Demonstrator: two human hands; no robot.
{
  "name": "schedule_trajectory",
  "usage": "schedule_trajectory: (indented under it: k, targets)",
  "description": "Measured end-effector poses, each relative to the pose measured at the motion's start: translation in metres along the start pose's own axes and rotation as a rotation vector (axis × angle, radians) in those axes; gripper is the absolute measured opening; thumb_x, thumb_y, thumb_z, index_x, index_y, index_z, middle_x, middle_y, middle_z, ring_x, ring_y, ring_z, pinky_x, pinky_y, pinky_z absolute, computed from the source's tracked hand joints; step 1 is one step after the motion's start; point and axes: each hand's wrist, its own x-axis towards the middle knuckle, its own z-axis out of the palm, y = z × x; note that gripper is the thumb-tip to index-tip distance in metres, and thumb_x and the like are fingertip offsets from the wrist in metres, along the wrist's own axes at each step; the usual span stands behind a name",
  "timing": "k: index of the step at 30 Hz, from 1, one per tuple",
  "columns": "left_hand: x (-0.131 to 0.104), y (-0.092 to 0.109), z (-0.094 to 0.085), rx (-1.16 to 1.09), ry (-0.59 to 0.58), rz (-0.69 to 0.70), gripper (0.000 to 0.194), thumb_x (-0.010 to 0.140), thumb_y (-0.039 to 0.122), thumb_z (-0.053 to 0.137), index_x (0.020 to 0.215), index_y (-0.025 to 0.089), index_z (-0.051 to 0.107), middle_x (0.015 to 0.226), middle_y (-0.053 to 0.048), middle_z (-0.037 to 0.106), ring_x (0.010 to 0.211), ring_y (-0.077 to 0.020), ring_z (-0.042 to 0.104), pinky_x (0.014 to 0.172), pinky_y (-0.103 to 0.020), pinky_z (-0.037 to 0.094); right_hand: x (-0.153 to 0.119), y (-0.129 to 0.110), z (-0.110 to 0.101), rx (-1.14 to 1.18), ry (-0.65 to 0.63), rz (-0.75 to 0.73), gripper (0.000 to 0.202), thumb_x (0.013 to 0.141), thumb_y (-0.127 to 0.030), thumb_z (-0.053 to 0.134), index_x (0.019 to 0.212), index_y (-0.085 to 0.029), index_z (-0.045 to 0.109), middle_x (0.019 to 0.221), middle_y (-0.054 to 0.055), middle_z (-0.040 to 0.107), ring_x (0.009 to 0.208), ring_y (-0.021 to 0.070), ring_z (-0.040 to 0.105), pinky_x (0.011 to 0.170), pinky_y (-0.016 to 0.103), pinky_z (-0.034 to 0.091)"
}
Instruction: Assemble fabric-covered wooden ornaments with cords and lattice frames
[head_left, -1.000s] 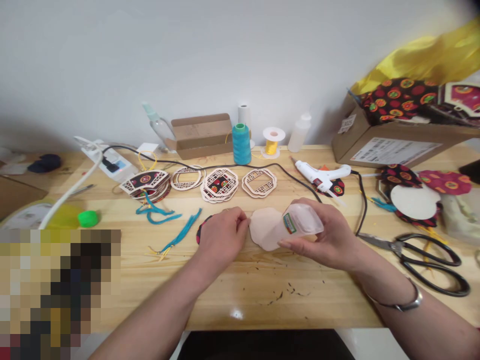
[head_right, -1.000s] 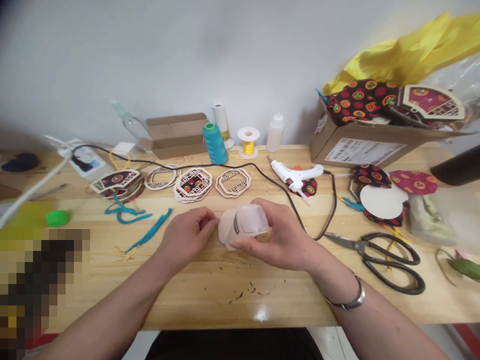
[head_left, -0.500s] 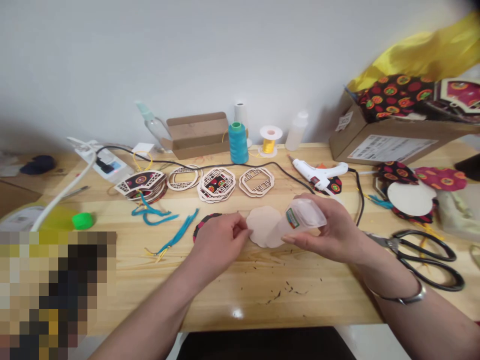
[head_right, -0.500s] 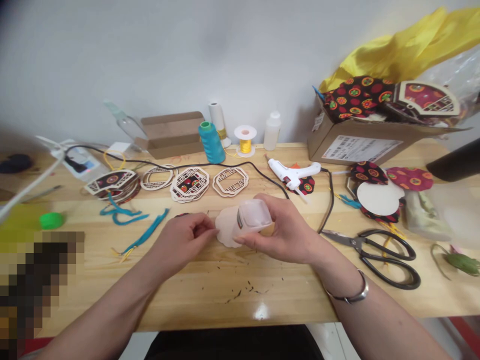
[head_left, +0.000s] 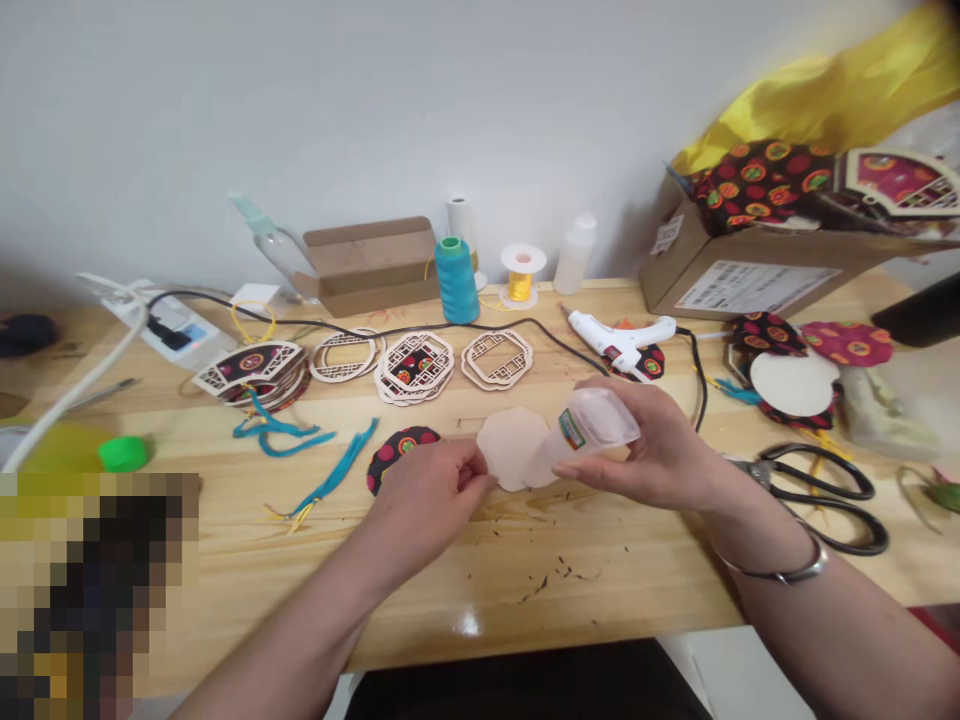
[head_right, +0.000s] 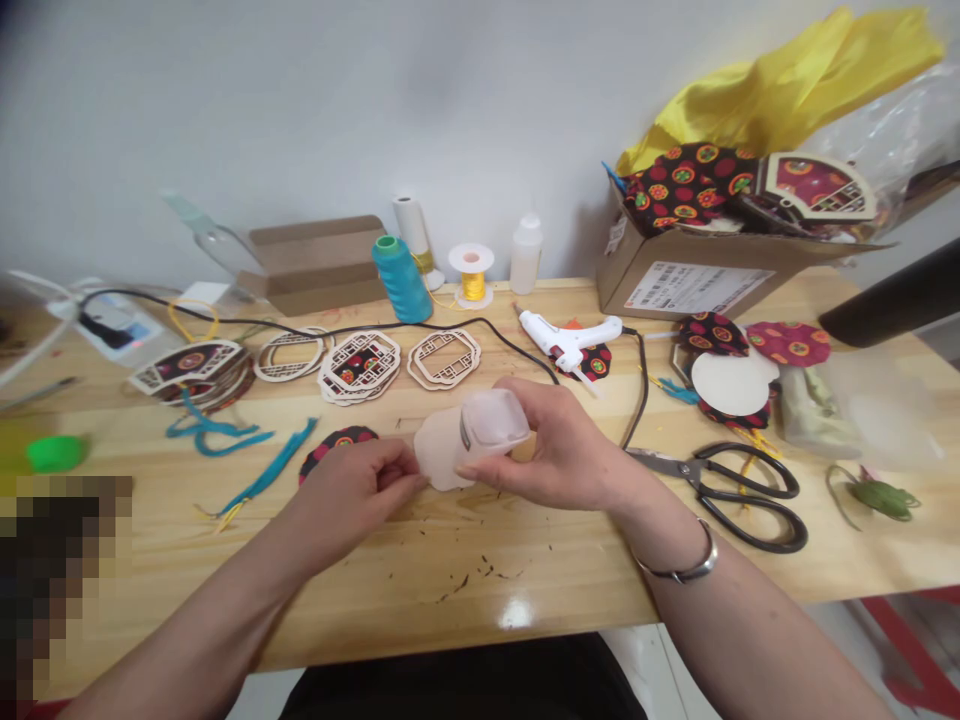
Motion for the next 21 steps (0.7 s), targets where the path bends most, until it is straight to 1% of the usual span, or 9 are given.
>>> schedule_trajectory:
  k: [6,9,15,18,21]
  targets:
    - [0.001,0.001,-0.001,0.014,-0.015,-0.012,0.014,0.078,0.030,0.053,0.070,0.021,0.060,0.060,0.003,0.057,0.060,-0.0150,0.051,0.056,-0.025,0.030,0.001,0.000,-0.009,-0.029,-0.004,-0.028,0.023,0.072,-0.028,0.074,0.078,-0.017,0.054,0.069,-0.003,0.053,0.060,0.0090,0.050,0.053,0.021,0.039]
    - [0.001,0.002,-0.002,0.021,-0.019,-0.018,0.015,0.078,0.030,0.053,0.069,0.021,0.059,0.058,0.003,0.055,0.059,-0.0148,0.050,0.056,-0.025,0.030,0.001,0.000,-0.013,-0.043,-0.016,-0.009,0.023,0.073,-0.030,0.073,0.078,-0.017,0.055,0.068,-0.003,0.054,0.058,0.0091,0.050,0.052,0.022,0.039]
    - [-0.001,0.002,-0.002,0.018,-0.012,-0.018,0.015,0.078,0.030,0.053,0.069,0.021,0.059,0.058,0.003,0.055,0.059,-0.0147,0.050,0.055,-0.025,0.030,-0.001,0.000,-0.020,-0.105,0.031,0.036,0.023,0.072,-0.033,0.074,0.078,-0.021,0.056,0.067,-0.003,0.056,0.055,0.0099,0.048,0.049,0.023,0.038]
    - [-0.002,0.002,-0.001,0.019,-0.013,-0.022,0.014,0.078,0.030,0.053,0.068,0.021,0.059,0.058,0.002,0.056,0.059,-0.0149,0.050,0.054,-0.025,0.030,-0.001,0.000,-0.019,-0.086,0.050,0.032,0.024,0.071,-0.032,0.075,0.078,-0.021,0.055,0.068,-0.004,0.056,0.056,0.0100,0.048,0.050,0.023,0.038]
    - [-0.001,0.002,-0.001,0.021,-0.011,-0.024,0.014,0.078,0.030,0.053,0.069,0.021,0.060,0.060,0.002,0.057,0.059,-0.0150,0.051,0.054,-0.025,0.030,-0.001,0.001,-0.012,-0.030,0.035,0.008,0.025,0.071,-0.030,0.075,0.080,-0.020,0.054,0.069,-0.003,0.055,0.058,0.0099,0.049,0.051,0.023,0.038]
